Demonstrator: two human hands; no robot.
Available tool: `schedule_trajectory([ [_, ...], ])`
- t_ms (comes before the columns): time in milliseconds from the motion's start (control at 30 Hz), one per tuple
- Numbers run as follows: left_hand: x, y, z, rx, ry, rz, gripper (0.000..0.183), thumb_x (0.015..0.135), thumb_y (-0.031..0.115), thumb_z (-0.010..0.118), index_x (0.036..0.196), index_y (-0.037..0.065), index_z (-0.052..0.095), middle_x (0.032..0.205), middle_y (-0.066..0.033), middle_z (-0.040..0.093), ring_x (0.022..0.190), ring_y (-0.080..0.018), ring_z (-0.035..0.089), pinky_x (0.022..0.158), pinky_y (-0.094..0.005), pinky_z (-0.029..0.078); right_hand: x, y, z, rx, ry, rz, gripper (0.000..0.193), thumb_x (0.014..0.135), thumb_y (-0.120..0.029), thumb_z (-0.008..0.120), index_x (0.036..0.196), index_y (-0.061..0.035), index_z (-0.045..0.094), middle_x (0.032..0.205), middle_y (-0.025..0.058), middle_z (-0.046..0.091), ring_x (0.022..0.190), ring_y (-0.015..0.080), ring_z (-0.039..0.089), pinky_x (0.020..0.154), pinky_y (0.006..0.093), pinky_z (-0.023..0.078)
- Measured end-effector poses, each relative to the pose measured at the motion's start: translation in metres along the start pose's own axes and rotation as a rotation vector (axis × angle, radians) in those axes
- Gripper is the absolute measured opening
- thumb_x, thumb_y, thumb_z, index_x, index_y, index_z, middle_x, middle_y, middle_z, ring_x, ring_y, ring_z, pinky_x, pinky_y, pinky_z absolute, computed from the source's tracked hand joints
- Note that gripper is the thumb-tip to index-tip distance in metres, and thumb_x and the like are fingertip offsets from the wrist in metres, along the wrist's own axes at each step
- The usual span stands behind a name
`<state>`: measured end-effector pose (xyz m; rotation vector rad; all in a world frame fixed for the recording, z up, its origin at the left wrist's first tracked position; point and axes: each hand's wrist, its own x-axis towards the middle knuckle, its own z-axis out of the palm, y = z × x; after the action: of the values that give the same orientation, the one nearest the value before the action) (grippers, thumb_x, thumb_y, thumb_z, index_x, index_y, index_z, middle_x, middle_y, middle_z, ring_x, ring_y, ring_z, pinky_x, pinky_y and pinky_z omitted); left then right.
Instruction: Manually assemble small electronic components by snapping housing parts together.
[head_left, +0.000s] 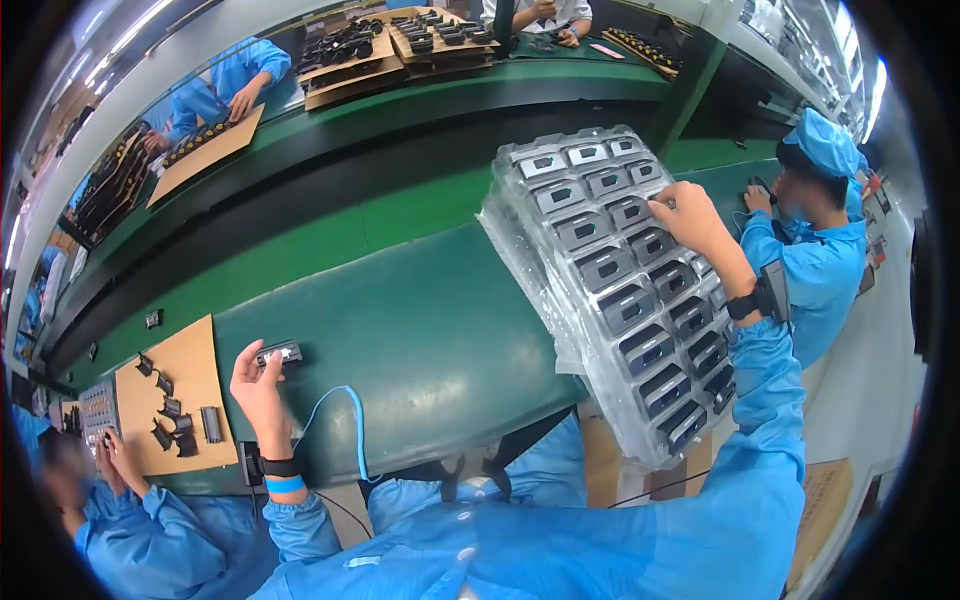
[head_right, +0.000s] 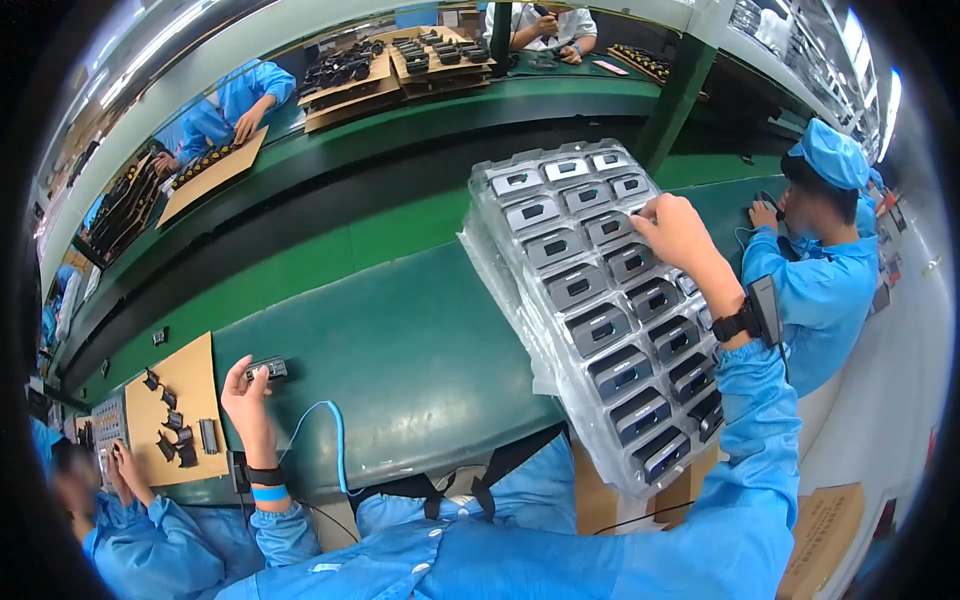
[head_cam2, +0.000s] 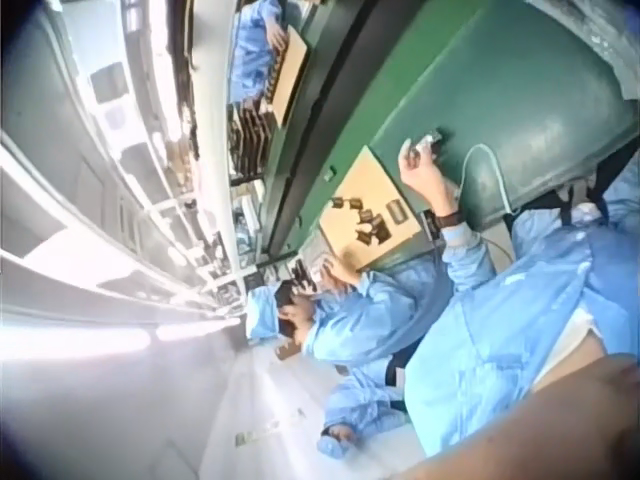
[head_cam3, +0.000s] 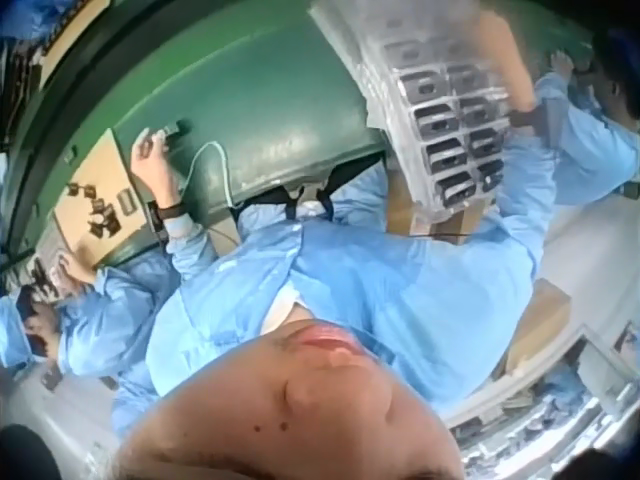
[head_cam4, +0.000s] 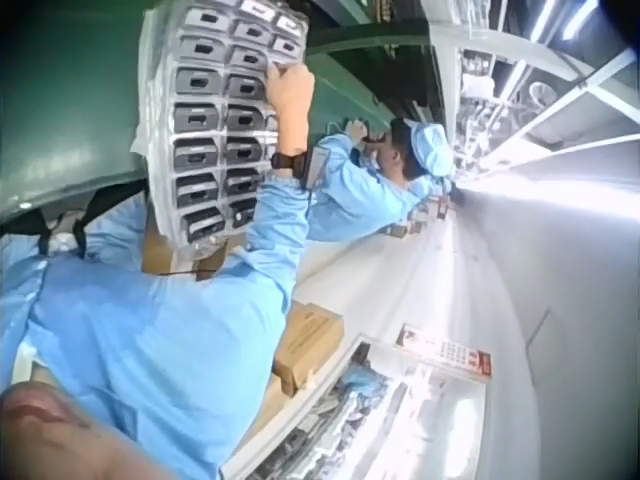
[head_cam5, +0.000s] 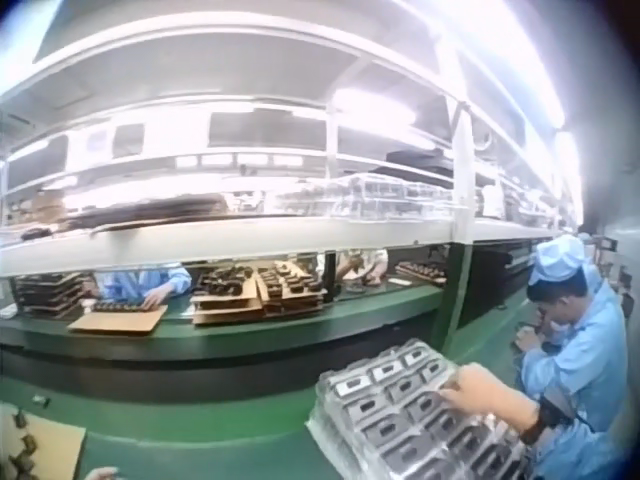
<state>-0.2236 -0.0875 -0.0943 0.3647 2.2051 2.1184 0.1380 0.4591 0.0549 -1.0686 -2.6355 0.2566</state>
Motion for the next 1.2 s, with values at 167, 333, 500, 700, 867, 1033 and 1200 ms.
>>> schedule_trajectory([
  [167, -0.054, 0.075, 0.034, -0.18, -0.097, -0.063, 0.036, 0.094, 0.005, 0.072, 0.128, -0.003, 0.062, 0.106, -0.0093, 0.071, 0.095, -0.0166, 0.07, 0.076, -0.0299, 0.06, 0.008, 0.003, 0.008, -0.108, 0.162, -0.12, 0.027, 0.079, -0.018, 0.078, 0.096, 0.0023, 0.072, 0.088, 0.0223, 0.071, 0.084, 0.044, 0.069, 0.08, 0.0481, 0.055],
  [333, -0.089, 0.094, 0.056, -0.531, -0.267, -0.058, 0.029, 0.097, 0.0, 0.068, 0.125, -0.003, 0.061, 0.111, -0.0145, 0.074, 0.096, -0.0186, 0.072, 0.078, -0.0327, 0.063, 0.026, 0.036, 0.005, 0.067, 0.055, -0.011, 0.03, 0.077, -0.008, 0.075, 0.106, -0.0005, 0.073, 0.076, 0.0077, 0.067, 0.074, 0.0159, 0.065, 0.071, 0.031, 0.051],
  [500, -0.114, 0.111, 0.063, -0.609, -0.35, -0.079, 0.029, 0.095, -0.003, 0.07, 0.122, -0.002, 0.059, 0.11, -0.0163, 0.073, 0.096, -0.0189, 0.072, 0.076, -0.0333, 0.063, -0.01, 0.033, -0.022, 0.116, 0.517, -0.127, 0.026, 0.097, -0.012, 0.069, 0.12, -0.0008, 0.07, 0.088, 0.0009, 0.065, 0.075, 0.0087, 0.056, 0.068, 0.0262, 0.045],
  [700, -0.153, 0.127, 0.085, -0.613, -0.461, -0.069, 0.023, 0.094, -0.005, 0.069, 0.116, -0.003, 0.06, 0.108, -0.0176, 0.072, 0.094, -0.019, 0.073, 0.075, -0.0329, 0.065, -0.182, -0.18, -0.06, 0.391, 0.26, -0.463, 0.023, 0.083, 0.013, 0.057, 0.097, 0.001, 0.071, 0.095, 0.0127, 0.064, 0.068, 0.0157, 0.065, 0.062, 0.0262, 0.047],
  [867, -0.177, 0.13, 0.106, -0.647, -0.599, -0.078, 0.025, 0.094, -0.01, 0.068, 0.116, -0.005, 0.059, 0.111, -0.0191, 0.071, 0.096, -0.0205, 0.073, 0.079, -0.0342, 0.066, -0.237, -0.233, 0.009, 0.857, 0.044, -0.213, 0.019, 0.09, 0.01, 0.063, 0.105, 0.0058, 0.073, 0.101, 0.0136, 0.063, 0.078, 0.0162, 0.071, 0.066, 0.0262, 0.058],
  [1033, -0.196, 0.125, 0.115, -0.631, -0.68, -0.086, 0.025, 0.094, -0.011, 0.067, 0.116, -0.006, 0.059, 0.114, -0.0197, 0.07, 0.103, -0.0212, 0.073, 0.083, -0.0339, 0.066, -0.254, -0.241, 0.045, 1.185, 0.024, 0.007, 0.013, 0.094, 0.008, 0.067, 0.106, 0.012, 0.069, 0.106, 0.0114, 0.062, 0.082, 0.0147, 0.07, 0.068, 0.0251, 0.059],
  [1200, -0.195, 0.124, 0.113, -0.57, -0.647, -0.14, 0.024, 0.094, -0.011, 0.067, 0.116, -0.006, 0.058, 0.115, -0.0201, 0.07, 0.102, -0.0209, 0.073, 0.083, -0.033, 0.066, -0.254, -0.24, 0.056, 1.247, -0.031, 0.021, 0.014, 0.094, 0.008, 0.068, 0.107, 0.0126, 0.068, 0.106, 0.0113, 0.062, 0.082, 0.0139, 0.069, 0.069, 0.0247, 0.058],
])
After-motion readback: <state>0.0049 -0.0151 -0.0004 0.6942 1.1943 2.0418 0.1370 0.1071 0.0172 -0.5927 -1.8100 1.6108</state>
